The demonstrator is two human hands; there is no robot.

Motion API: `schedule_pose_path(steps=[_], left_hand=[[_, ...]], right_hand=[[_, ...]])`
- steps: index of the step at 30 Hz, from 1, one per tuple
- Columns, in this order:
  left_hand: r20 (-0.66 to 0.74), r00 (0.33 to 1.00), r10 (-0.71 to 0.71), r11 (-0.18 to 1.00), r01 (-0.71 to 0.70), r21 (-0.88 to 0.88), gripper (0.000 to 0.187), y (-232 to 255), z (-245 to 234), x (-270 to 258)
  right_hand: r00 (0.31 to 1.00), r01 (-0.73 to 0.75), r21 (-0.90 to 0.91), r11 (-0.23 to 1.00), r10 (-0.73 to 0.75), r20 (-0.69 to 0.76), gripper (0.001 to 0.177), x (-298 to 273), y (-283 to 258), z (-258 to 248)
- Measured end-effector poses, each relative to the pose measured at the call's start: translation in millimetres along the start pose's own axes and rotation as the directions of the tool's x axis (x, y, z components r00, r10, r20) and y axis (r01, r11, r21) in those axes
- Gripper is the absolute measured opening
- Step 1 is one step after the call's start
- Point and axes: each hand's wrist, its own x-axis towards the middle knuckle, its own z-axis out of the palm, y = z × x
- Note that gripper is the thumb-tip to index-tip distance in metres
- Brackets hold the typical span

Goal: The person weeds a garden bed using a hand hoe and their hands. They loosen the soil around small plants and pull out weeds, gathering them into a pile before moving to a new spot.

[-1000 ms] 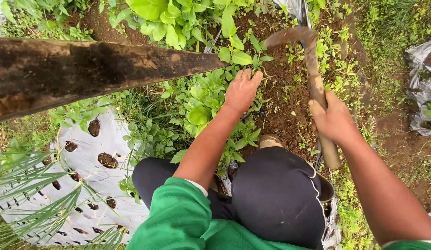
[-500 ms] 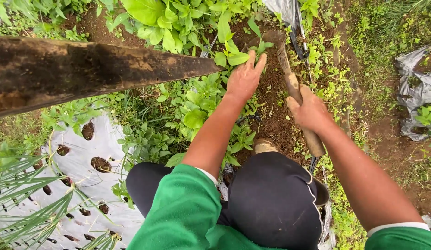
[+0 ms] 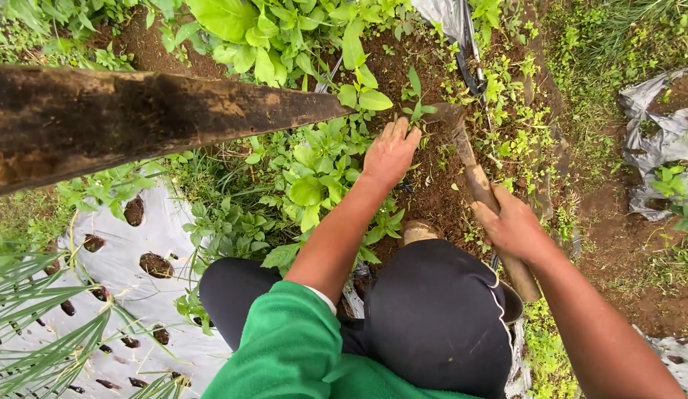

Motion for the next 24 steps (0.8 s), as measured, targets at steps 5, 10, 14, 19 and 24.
schedule_pose_path(steps=[5,10,14,19,24], left_hand=[[0.004,1.000,-0.018,1.000,0.018,-0.002,0.038,-4,10,-23],[0.110,0.987,-0.120,0.993,0.119,0.017,0.044,0,-25,-39],[0.087,0.984,-0.155,0.988,0.153,0.027,0.044,-1,-28,-42],[0.062,0.989,-0.135,0.991,0.134,0.021,0.042,-9,-4,-38],[0.005,0.999,-0.055,0.992,0.054,0.116,0.054,-5,-11,-45]], right_hand=[[0.992,0.087,0.018,0.996,-0.085,-0.091,0.042,14,-19,-5],[0.974,0.181,0.038,0.983,-0.174,-0.147,0.043,41,-43,5],[0.988,0.145,-0.061,0.988,-0.147,-0.046,0.048,40,-42,21],[0.997,0.074,-0.150,0.986,-0.069,0.037,0.058,14,-27,21],[0.999,0.013,-0.173,0.985,-0.006,0.043,0.058,-4,-15,12]])
